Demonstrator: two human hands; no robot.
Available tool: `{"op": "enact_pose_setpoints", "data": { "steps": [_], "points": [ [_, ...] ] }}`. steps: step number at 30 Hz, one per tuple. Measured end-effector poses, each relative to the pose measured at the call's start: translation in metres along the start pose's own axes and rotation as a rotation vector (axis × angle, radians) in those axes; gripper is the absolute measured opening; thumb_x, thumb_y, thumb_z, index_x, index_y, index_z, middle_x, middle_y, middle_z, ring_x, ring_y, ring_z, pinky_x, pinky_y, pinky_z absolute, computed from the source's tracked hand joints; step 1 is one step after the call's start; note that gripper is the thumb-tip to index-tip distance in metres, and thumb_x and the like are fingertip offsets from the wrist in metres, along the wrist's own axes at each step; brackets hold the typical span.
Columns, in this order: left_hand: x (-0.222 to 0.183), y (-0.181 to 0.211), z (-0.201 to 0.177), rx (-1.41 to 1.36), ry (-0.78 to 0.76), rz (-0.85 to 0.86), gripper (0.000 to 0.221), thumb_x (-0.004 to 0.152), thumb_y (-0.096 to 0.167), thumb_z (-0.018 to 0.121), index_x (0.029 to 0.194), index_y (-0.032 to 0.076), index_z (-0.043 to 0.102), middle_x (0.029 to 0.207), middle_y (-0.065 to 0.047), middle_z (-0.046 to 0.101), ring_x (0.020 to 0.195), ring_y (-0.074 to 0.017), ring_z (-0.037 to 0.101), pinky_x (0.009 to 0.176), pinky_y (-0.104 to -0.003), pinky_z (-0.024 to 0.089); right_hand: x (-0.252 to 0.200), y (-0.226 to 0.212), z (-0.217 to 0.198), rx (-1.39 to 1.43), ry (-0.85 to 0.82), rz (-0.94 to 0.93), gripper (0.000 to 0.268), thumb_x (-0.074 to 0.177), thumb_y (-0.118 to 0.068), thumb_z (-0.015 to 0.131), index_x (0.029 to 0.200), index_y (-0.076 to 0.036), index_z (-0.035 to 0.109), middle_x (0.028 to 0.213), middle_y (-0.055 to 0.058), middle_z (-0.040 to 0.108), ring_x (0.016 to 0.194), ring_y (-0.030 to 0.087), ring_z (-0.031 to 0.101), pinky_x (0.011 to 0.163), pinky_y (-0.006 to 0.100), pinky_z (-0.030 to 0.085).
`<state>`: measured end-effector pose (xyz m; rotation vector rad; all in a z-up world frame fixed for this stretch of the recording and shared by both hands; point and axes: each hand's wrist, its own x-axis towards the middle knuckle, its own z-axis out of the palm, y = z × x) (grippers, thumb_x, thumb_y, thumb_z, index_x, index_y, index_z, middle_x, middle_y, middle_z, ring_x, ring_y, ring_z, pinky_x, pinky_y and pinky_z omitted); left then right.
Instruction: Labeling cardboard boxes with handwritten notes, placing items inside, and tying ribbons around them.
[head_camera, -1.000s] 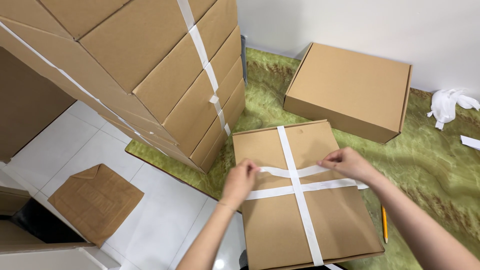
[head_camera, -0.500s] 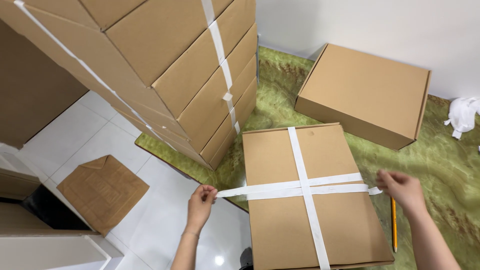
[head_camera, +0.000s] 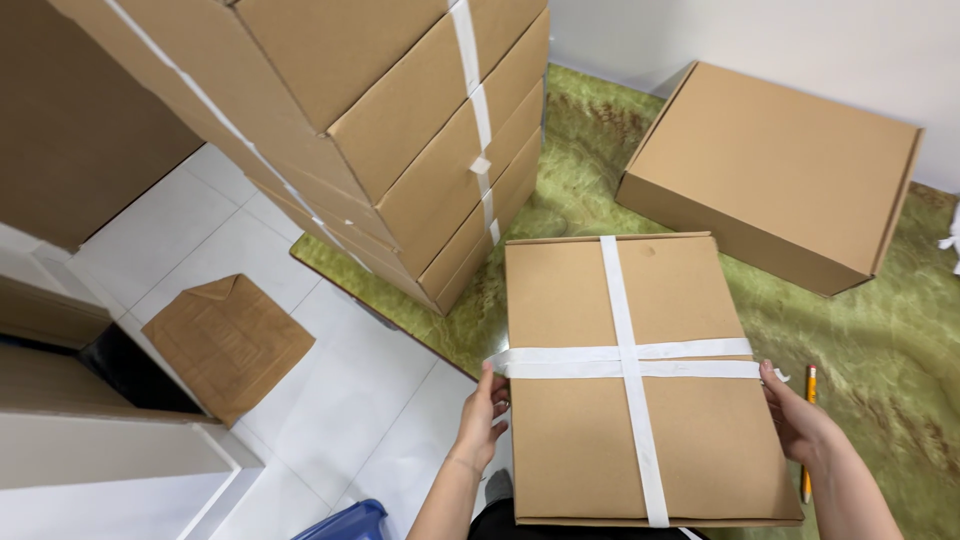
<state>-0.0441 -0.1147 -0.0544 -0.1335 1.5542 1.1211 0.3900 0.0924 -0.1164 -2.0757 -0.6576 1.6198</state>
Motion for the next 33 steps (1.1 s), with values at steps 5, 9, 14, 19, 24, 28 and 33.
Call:
{"op": "enact_pose_setpoints", "data": {
  "steps": [5,9,14,19,24,28,33],
  "points": [
    [0.009,0.006,0.014,-0.31,0.062,-0.008,0.036,0.091,0.055,0.076,0.093,0.019,0.072,0.075,0.007,0.054,0.062,-0.0094,0.04,0.058,-0.027,0.027,0.026,0.002,-0.001,0.242,-0.175,0.041,0.037,0.094,-0.053,0.07,0.126,-0.036,0.066,0.128,-0.016,0.067,0.115,0.006,0.062,0.098,0.033,0.049],
    [0.046,-0.012,0.011,-0.399,0.089,0.061,0.02,0.094,0.038,0.081,0.103,0.022,0.074,0.077,0.009,0.055,0.063,-0.0056,0.044,0.055,-0.025,0.029,0.061,0.008,-0.017,0.372,-0.207,-0.036,0.018,0.098,-0.056,0.075,0.102,-0.04,0.066,0.097,-0.024,0.067,0.094,-0.009,0.065,0.091,0.018,0.054],
    [0.048,-0.018,0.001,-0.349,0.216,0.55,0.013,0.098,0.022,0.075,0.097,0.011,0.069,0.089,0.001,0.069,0.085,-0.0084,0.061,0.074,-0.026,0.051,0.024,-0.014,-0.018,0.389,-0.028,-0.331,0.015,0.106,-0.04,0.076,0.103,-0.032,0.063,0.106,-0.016,0.071,0.101,0.003,0.069,0.093,0.022,0.06],
    [-0.008,0.015,0.015,-0.456,0.077,0.631,0.016,0.099,0.017,0.067,0.093,0.009,0.056,0.111,-0.016,0.078,0.116,-0.0202,0.072,0.104,-0.036,0.059,-0.014,-0.031,-0.001,0.501,0.055,-0.411,0.013,0.102,-0.028,0.079,0.111,-0.025,0.069,0.108,-0.007,0.077,0.098,0.008,0.076,0.093,0.024,0.067],
    [-0.047,0.076,0.065,-0.415,-0.218,0.915,0.015,0.101,0.014,0.063,0.099,0.007,0.051,0.121,-0.033,0.077,0.116,-0.0298,0.076,0.105,-0.038,0.059,-0.116,-0.096,0.046,0.468,-0.044,-0.854,0.009,0.114,-0.019,0.071,0.111,-0.011,0.069,0.102,0.001,0.071,0.099,0.011,0.073,0.108,0.031,0.069],
    [-0.088,0.114,0.128,-0.206,-0.462,1.049,0.013,0.105,0.017,0.062,0.105,0.008,0.053,0.108,-0.024,0.08,0.101,-0.0309,0.081,0.089,-0.032,0.062,-0.2,-0.137,0.103,0.342,-0.15,-1.077,0.009,0.105,-0.011,0.07,0.113,-0.006,0.07,0.109,0.013,0.074,0.098,0.019,0.075,0.098,0.032,0.066],
    [-0.089,0.119,0.18,-0.23,-0.657,1.031,0.012,0.107,0.006,0.062,0.118,0.003,0.057,0.11,-0.028,0.076,0.1,-0.0329,0.077,0.09,-0.035,0.063,-0.245,-0.153,0.148,0.287,-0.136,-1.189,0.018,0.096,-0.005,0.081,0.113,-0.001,0.076,0.094,0.013,0.076,0.085,0.015,0.072,0.086,0.035,0.064]
  ]
}}
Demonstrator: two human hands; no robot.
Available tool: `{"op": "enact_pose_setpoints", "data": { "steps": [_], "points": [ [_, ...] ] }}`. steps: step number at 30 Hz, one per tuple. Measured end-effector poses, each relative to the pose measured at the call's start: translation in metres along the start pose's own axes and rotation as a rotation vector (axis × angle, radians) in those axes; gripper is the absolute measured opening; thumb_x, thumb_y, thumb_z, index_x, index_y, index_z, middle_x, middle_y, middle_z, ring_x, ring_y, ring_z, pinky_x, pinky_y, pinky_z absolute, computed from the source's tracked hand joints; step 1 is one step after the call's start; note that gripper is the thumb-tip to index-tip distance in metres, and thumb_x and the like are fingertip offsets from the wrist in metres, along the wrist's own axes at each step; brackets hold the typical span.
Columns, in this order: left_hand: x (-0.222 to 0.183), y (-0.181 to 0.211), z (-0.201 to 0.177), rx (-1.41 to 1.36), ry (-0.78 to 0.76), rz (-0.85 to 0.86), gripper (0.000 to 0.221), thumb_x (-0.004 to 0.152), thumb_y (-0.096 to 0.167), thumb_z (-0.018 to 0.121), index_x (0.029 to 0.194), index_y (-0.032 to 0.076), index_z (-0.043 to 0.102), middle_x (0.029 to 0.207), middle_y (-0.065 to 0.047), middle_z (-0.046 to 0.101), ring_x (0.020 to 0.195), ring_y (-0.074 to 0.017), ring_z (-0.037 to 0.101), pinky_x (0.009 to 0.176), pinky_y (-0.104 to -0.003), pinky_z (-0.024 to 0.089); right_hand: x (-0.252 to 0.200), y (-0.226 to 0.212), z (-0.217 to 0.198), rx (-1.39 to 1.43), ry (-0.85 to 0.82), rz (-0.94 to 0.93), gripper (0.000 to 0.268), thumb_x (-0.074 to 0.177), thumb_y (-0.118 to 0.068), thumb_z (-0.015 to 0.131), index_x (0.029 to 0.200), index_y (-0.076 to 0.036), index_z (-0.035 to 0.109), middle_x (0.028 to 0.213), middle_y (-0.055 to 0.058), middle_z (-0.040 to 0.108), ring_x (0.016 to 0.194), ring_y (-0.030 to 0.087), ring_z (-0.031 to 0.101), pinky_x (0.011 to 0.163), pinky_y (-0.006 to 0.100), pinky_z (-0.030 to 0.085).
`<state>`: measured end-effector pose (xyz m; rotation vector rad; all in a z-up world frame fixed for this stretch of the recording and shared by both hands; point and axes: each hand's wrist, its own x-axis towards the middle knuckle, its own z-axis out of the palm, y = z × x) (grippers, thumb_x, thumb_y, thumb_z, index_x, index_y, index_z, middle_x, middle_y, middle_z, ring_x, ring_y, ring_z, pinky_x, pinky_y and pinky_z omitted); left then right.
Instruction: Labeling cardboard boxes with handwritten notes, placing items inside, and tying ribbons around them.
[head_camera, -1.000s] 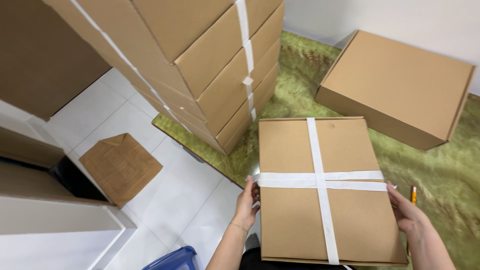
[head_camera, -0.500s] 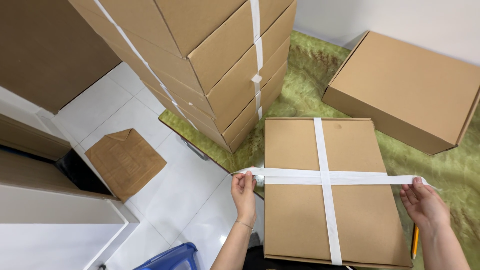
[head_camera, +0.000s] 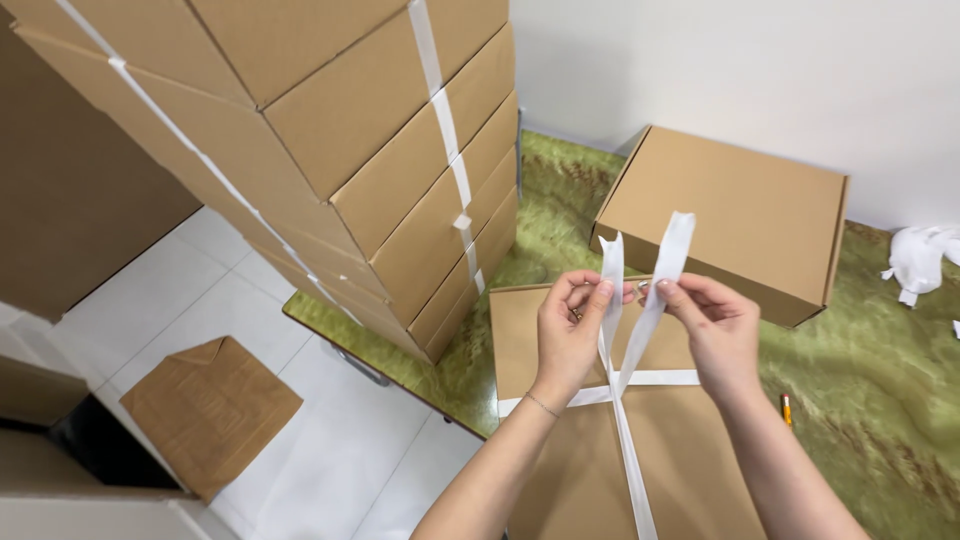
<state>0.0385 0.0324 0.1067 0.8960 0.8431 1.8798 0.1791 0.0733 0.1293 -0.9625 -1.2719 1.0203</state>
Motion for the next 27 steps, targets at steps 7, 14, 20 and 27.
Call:
{"op": "enact_pose_setpoints", "data": {
  "steps": [7,14,20,27],
  "points": [
    [0.002,0.0,0.008,0.052,-0.053,0.008,0.009,0.108,0.008,0.062,0.115,0.004,0.058,0.106,-0.024,0.077,0.094,-0.0243,0.077,0.089,-0.032,0.063,-0.011,-0.036,0.017,0.031,0.007,0.049,0.016,0.098,-0.007,0.08,0.111,0.001,0.076,0.088,0.011,0.075,0.081,0.011,0.066,0.078,0.034,0.065],
    [0.005,0.0,0.007,0.062,-0.087,-0.003,0.008,0.109,0.01,0.06,0.116,0.005,0.058,0.105,-0.023,0.077,0.094,-0.0222,0.076,0.09,-0.033,0.063,-0.009,-0.035,0.014,0.025,0.01,0.073,0.017,0.098,-0.009,0.08,0.111,0.001,0.076,0.085,0.012,0.073,0.078,0.012,0.065,0.073,0.032,0.064],
    [0.004,0.001,0.007,0.073,-0.105,-0.016,0.009,0.11,0.01,0.06,0.118,0.008,0.057,0.104,-0.022,0.077,0.095,-0.0219,0.075,0.091,-0.033,0.062,-0.007,-0.032,0.011,0.016,-0.011,0.067,0.017,0.099,-0.01,0.08,0.112,0.001,0.076,0.084,0.01,0.072,0.079,0.01,0.064,0.074,0.031,0.063],
    [0.003,-0.01,-0.009,0.046,-0.068,-0.055,0.011,0.112,0.014,0.056,0.119,0.009,0.052,0.101,-0.02,0.077,0.09,-0.022,0.076,0.088,-0.033,0.064,-0.003,-0.012,0.0,-0.014,-0.022,0.049,0.016,0.1,-0.01,0.079,0.111,0.001,0.076,0.081,0.01,0.071,0.074,0.012,0.066,0.072,0.03,0.063]
  ]
}}
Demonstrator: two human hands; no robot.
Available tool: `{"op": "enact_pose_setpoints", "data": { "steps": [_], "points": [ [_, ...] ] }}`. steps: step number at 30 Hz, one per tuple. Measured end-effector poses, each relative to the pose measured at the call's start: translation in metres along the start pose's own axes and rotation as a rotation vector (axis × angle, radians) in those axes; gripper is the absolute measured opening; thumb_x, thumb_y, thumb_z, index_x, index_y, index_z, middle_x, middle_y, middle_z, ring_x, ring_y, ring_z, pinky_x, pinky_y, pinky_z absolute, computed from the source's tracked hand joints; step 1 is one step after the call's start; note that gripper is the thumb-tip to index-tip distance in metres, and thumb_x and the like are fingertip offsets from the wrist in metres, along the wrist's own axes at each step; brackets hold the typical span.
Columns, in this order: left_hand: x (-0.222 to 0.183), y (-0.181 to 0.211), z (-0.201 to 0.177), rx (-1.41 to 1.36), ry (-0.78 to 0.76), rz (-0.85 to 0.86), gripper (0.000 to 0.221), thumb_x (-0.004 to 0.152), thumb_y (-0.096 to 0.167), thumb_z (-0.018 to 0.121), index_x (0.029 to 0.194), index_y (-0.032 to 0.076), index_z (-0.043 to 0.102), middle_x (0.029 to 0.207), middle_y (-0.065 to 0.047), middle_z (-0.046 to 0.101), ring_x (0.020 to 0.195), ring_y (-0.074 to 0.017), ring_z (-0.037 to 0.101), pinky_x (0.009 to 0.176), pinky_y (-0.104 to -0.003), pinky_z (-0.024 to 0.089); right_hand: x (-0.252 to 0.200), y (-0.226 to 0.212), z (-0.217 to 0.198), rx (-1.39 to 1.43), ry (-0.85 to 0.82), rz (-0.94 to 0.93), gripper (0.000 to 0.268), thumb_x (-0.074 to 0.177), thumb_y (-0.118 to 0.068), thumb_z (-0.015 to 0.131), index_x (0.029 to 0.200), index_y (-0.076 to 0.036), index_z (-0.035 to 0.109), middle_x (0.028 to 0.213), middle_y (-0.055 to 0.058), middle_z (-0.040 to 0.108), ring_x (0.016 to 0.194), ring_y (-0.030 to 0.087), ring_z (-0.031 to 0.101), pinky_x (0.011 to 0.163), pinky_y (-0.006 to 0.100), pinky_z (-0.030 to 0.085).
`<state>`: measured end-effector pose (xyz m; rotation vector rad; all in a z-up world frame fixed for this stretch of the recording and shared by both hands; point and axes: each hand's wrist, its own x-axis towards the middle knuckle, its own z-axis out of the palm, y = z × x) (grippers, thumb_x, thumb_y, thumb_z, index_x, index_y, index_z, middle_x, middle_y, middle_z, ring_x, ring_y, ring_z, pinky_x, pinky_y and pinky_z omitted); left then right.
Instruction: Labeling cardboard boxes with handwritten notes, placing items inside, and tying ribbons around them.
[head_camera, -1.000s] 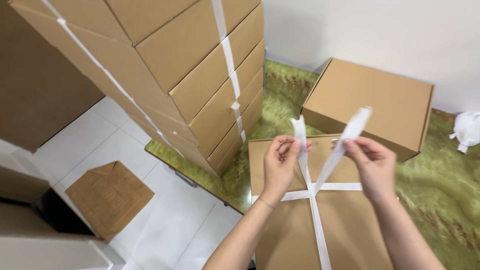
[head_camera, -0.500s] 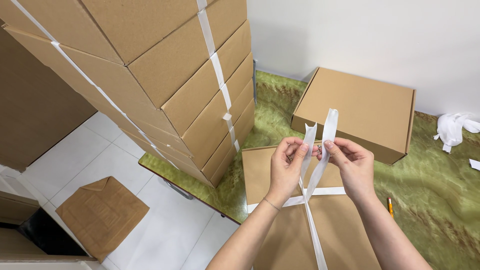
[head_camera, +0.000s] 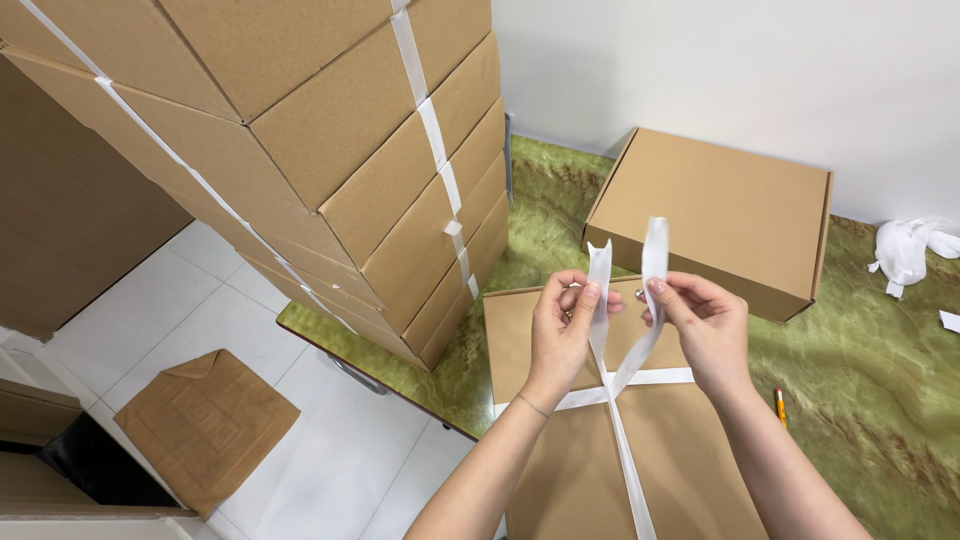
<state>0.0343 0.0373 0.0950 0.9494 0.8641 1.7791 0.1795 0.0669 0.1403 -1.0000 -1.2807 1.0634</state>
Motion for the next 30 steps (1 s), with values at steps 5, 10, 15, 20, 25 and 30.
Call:
{"op": "enact_pose_setpoints", "data": {
  "steps": [5,10,15,20,25,30],
  "points": [
    [-0.004,-0.019,0.0,0.087,-0.117,-0.089,0.014,0.109,0.017,0.065,0.119,0.011,0.056,0.082,-0.008,0.073,0.062,-0.0088,0.067,0.058,-0.018,0.057,0.013,0.055,-0.011,-0.084,-0.141,0.002,0.008,0.094,0.005,0.069,0.094,0.002,0.076,0.064,0.01,0.063,0.053,0.008,0.052,0.048,0.023,0.047],
    [-0.01,-0.027,-0.009,0.081,-0.096,-0.168,0.039,0.104,0.015,0.072,0.125,0.011,0.04,0.08,-0.011,0.072,0.056,-0.0064,0.058,0.054,-0.019,0.052,0.001,0.027,-0.01,0.04,-0.314,0.148,0.014,0.085,0.012,0.064,0.091,0.008,0.076,0.06,0.008,0.051,0.054,0.012,0.042,0.048,0.026,0.041],
    [-0.014,-0.018,-0.005,0.06,-0.089,-0.24,0.046,0.102,0.016,0.074,0.125,0.013,0.035,0.078,-0.01,0.072,0.054,-0.0044,0.054,0.051,-0.017,0.044,-0.002,0.027,-0.02,0.206,-0.42,0.257,0.014,0.098,0.002,0.065,0.092,0.01,0.074,0.07,0.014,0.059,0.057,0.013,0.039,0.053,0.029,0.035],
    [-0.015,-0.027,-0.024,-0.06,-0.238,-0.357,0.044,0.089,0.013,0.067,0.127,0.016,0.046,0.077,-0.001,0.062,0.061,-0.0033,0.045,0.054,-0.017,0.03,0.002,0.024,-0.041,0.22,-0.592,0.217,0.029,0.106,-0.011,0.063,0.08,0.0,0.073,0.069,0.005,0.054,0.063,0.012,0.043,0.057,0.027,0.034],
    [-0.016,-0.009,-0.023,0.162,-0.349,-0.534,0.025,0.104,0.019,0.058,0.128,0.015,0.057,0.076,-0.01,0.07,0.061,-0.0108,0.058,0.058,-0.021,0.044,0.01,-0.023,-0.05,-0.534,-0.89,-0.043,0.029,0.096,-0.02,0.069,0.072,-0.008,0.081,0.06,0.002,0.066,0.058,0.015,0.055,0.058,0.031,0.045],
    [-0.02,0.004,-0.026,0.217,-0.615,-0.611,0.053,0.112,0.02,0.043,0.163,0.007,0.037,0.093,-0.022,0.073,0.077,-0.0225,0.071,0.073,-0.029,0.05,0.004,-0.01,-0.052,-0.95,-0.863,-0.402,0.031,0.098,-0.035,0.067,0.078,-0.014,0.076,0.066,-0.001,0.066,0.06,0.022,0.067,0.062,0.038,0.05]
  ]
}}
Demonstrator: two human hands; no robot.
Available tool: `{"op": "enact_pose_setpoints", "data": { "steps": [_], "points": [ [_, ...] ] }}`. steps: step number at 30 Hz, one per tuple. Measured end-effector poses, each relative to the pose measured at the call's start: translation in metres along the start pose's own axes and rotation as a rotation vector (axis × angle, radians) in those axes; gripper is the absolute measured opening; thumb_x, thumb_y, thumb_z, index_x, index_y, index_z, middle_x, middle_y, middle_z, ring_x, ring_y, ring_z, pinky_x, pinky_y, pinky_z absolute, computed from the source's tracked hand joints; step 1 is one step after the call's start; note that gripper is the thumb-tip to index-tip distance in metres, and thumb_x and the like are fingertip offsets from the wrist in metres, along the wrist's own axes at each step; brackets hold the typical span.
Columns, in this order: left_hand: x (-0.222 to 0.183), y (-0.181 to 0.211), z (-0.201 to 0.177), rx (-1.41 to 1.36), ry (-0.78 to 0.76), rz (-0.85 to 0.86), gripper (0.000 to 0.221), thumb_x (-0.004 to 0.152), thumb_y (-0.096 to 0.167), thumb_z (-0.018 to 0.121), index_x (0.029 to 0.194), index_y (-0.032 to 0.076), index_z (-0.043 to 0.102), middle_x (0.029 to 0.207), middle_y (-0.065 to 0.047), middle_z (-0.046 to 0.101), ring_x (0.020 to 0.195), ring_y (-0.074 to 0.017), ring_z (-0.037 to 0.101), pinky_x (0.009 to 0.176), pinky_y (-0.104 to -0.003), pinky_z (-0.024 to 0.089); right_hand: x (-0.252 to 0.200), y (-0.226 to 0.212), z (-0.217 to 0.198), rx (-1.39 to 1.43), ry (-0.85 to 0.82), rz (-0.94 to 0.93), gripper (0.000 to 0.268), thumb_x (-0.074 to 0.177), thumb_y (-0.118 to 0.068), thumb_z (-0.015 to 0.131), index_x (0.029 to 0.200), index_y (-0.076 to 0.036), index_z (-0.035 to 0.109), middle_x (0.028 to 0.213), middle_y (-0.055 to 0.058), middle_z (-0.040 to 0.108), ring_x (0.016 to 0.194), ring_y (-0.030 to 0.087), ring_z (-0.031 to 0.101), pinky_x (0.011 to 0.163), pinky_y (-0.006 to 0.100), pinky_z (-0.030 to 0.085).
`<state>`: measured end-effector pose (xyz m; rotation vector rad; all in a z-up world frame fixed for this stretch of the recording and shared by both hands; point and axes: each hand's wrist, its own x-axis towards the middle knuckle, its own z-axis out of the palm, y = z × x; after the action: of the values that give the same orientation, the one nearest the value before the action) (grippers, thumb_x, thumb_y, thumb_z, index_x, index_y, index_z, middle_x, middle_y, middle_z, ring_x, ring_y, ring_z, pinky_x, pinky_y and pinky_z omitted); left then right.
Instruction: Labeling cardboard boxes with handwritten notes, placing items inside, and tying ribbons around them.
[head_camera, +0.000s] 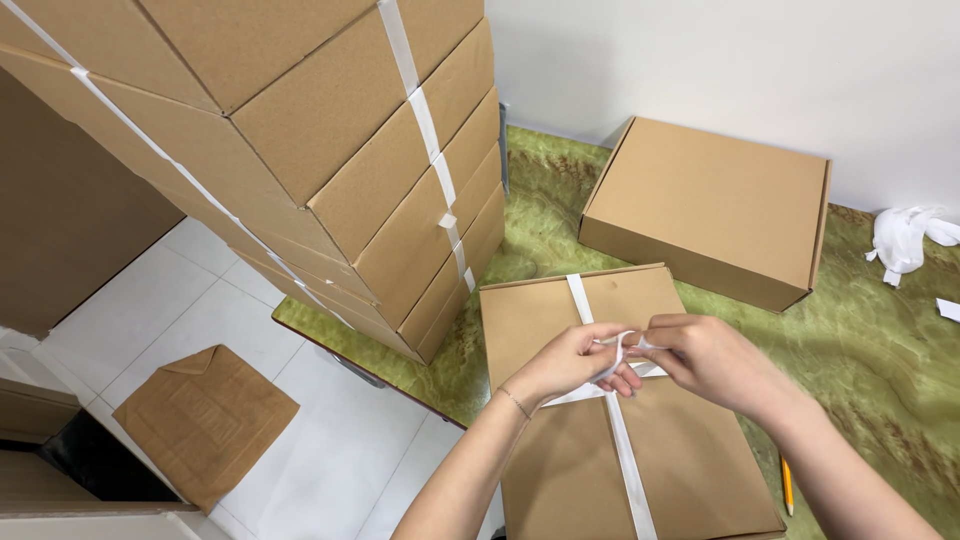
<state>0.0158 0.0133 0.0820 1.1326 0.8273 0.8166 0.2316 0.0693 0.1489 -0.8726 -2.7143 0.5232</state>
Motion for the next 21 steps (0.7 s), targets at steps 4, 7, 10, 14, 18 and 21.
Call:
{"op": "enact_pose_setpoints", "data": {
  "steps": [4,7,10,14,18,21],
  "points": [
    [-0.009,0.008,-0.008,0.245,0.246,0.057,0.024,0.105,0.014,0.053,0.106,0.008,0.077,0.095,-0.006,0.079,0.086,-0.012,0.071,0.083,-0.025,0.053,0.0,-0.004,0.001,0.212,0.108,0.015,0.024,0.095,-0.025,0.066,0.105,-0.021,0.087,0.086,-0.001,0.076,0.072,0.017,0.072,0.069,0.031,0.054],
    [-0.035,0.014,-0.018,0.402,0.453,0.107,0.025,0.103,0.02,0.058,0.099,0.01,0.08,0.096,0.0,0.082,0.087,-0.0078,0.072,0.087,-0.025,0.056,-0.017,0.034,0.008,0.454,0.232,0.126,0.023,0.092,-0.02,0.07,0.105,-0.012,0.088,0.108,0.004,0.086,0.099,0.016,0.08,0.091,0.03,0.059],
    [-0.074,0.011,-0.032,0.394,0.522,0.048,0.028,0.103,0.026,0.058,0.099,0.01,0.081,0.099,-0.001,0.084,0.09,-0.0079,0.077,0.089,-0.023,0.057,-0.045,0.073,0.017,0.626,0.276,0.475,0.024,0.096,-0.013,0.07,0.105,-0.002,0.089,0.108,0.011,0.085,0.102,0.02,0.077,0.097,0.033,0.057],
    [-0.128,-0.007,-0.053,0.426,0.489,-0.093,0.031,0.099,0.032,0.062,0.089,0.012,0.084,0.093,0.002,0.086,0.092,-0.0063,0.076,0.091,-0.023,0.052,-0.082,0.126,0.047,0.819,0.345,0.863,0.03,0.104,-0.008,0.066,0.116,0.014,0.082,0.1,0.028,0.083,0.088,0.032,0.073,0.089,0.042,0.06],
    [-0.157,-0.049,-0.074,0.35,0.581,-0.166,0.033,0.1,0.029,0.059,0.092,0.01,0.085,0.091,0.003,0.087,0.088,-0.0058,0.072,0.091,-0.022,0.052,-0.108,0.173,0.082,0.918,0.383,0.966,0.03,0.108,-0.005,0.062,0.123,0.018,0.075,0.096,0.034,0.077,0.084,0.039,0.07,0.08,0.047,0.058],
    [-0.167,-0.076,-0.084,0.208,0.629,-0.181,0.033,0.1,0.021,0.057,0.094,0.004,0.085,0.093,-0.004,0.086,0.088,-0.0118,0.074,0.091,-0.027,0.06,-0.116,0.191,0.097,0.961,0.389,1.01,0.029,0.107,-0.006,0.065,0.12,0.017,0.075,0.095,0.035,0.075,0.081,0.04,0.069,0.076,0.046,0.057]
  ]
}}
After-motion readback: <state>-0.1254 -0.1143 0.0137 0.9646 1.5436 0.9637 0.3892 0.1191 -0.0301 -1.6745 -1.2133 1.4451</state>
